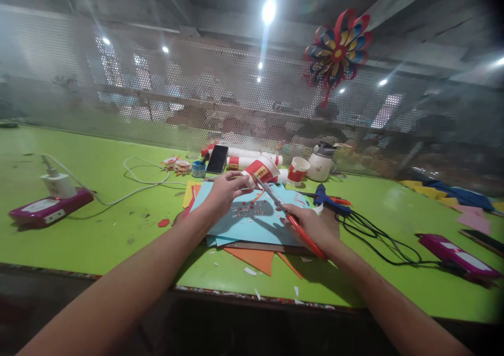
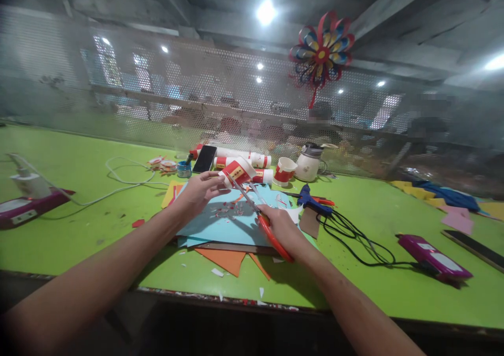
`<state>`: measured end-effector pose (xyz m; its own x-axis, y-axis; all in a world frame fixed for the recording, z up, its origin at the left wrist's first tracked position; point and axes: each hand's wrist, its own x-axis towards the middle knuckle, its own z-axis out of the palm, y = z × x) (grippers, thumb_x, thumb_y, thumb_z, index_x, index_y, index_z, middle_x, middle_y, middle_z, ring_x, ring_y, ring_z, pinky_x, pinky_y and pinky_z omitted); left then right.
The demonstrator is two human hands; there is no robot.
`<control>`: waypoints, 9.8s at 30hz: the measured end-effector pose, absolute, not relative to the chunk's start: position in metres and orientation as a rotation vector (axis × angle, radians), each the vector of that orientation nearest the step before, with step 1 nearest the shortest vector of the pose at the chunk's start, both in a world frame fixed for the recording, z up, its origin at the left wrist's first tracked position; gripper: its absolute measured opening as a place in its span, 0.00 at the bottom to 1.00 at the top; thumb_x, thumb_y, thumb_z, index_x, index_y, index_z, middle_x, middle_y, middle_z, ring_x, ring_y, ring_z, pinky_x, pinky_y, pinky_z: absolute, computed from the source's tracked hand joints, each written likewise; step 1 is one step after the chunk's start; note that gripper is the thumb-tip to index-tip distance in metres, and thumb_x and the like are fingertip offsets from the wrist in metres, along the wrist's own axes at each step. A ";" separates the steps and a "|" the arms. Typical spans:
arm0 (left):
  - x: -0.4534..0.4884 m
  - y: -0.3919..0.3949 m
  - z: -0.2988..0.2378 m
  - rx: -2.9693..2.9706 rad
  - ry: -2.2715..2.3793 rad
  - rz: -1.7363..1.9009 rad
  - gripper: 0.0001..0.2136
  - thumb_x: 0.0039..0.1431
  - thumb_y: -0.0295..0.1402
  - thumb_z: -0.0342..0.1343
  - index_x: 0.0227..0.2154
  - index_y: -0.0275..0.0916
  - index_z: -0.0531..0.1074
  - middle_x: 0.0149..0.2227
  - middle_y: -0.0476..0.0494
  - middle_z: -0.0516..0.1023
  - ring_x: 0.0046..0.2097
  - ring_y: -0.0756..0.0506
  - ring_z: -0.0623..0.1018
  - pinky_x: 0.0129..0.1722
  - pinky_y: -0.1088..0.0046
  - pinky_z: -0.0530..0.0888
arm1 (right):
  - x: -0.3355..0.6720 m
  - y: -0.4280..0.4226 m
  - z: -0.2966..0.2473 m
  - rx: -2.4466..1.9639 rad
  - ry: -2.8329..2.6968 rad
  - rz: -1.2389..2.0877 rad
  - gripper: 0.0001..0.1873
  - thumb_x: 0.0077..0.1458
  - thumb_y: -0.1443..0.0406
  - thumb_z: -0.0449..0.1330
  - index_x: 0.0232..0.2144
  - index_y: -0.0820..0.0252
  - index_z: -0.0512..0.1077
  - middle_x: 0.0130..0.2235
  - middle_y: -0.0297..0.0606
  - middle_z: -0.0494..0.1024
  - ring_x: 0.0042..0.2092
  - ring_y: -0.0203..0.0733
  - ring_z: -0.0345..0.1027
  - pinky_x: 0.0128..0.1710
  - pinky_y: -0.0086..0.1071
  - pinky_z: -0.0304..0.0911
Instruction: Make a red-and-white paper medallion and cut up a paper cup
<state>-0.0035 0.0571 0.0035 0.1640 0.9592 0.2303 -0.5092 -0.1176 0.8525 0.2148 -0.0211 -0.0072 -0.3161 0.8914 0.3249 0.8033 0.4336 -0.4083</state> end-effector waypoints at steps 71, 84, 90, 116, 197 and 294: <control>0.001 0.054 0.003 1.152 0.685 1.473 0.12 0.43 0.28 0.65 0.32 0.31 0.72 0.36 0.37 0.76 0.32 0.45 0.78 0.35 0.63 0.75 | 0.213 -0.024 -0.007 -1.462 -2.176 0.209 0.16 0.56 0.65 0.50 0.43 0.60 0.73 0.31 0.37 0.78 0.32 0.43 0.69 0.33 0.31 0.60; 0.001 0.054 0.004 1.125 0.675 1.471 0.14 0.41 0.28 0.66 0.33 0.32 0.71 0.35 0.39 0.77 0.33 0.46 0.77 0.35 0.64 0.75 | 0.213 -0.024 -0.011 -1.470 -2.182 0.150 0.17 0.53 0.69 0.49 0.41 0.59 0.74 0.31 0.37 0.78 0.32 0.43 0.69 0.32 0.31 0.60; -0.001 0.056 0.002 1.081 0.656 1.438 0.13 0.46 0.31 0.63 0.34 0.32 0.70 0.30 0.39 0.77 0.32 0.45 0.78 0.36 0.63 0.74 | 0.212 -0.021 -0.011 -1.442 -2.193 0.164 0.16 0.53 0.68 0.50 0.39 0.61 0.75 0.33 0.38 0.79 0.33 0.44 0.70 0.34 0.33 0.62; -0.004 0.057 0.003 0.998 0.605 1.325 0.10 0.43 0.28 0.64 0.29 0.29 0.73 0.32 0.36 0.78 0.33 0.44 0.79 0.38 0.63 0.74 | 0.211 -0.025 -0.013 -1.486 -2.213 0.119 0.15 0.54 0.68 0.49 0.40 0.61 0.73 0.30 0.38 0.77 0.31 0.43 0.68 0.32 0.32 0.60; 0.009 0.046 0.005 1.241 0.753 1.521 0.18 0.41 0.31 0.66 0.37 0.32 0.72 0.36 0.38 0.77 0.33 0.47 0.77 0.33 0.69 0.74 | 0.200 -0.032 -0.014 -1.557 -2.138 0.037 0.15 0.55 0.68 0.49 0.40 0.60 0.73 0.32 0.41 0.79 0.32 0.45 0.70 0.33 0.34 0.60; 0.009 0.045 0.001 1.334 0.818 1.465 0.20 0.39 0.31 0.67 0.36 0.33 0.68 0.33 0.41 0.76 0.37 0.44 0.76 0.35 0.68 0.72 | 0.207 -0.026 -0.010 -1.521 -2.130 0.183 0.13 0.56 0.64 0.51 0.36 0.58 0.75 0.25 0.38 0.76 0.40 0.50 0.71 0.42 0.38 0.63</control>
<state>0.0088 0.0448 0.0014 0.0552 0.9404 0.3356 -0.2083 -0.3178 0.9250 0.2067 -0.0262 -0.0105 -0.2410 0.9140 0.3263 0.8448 0.3631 -0.3929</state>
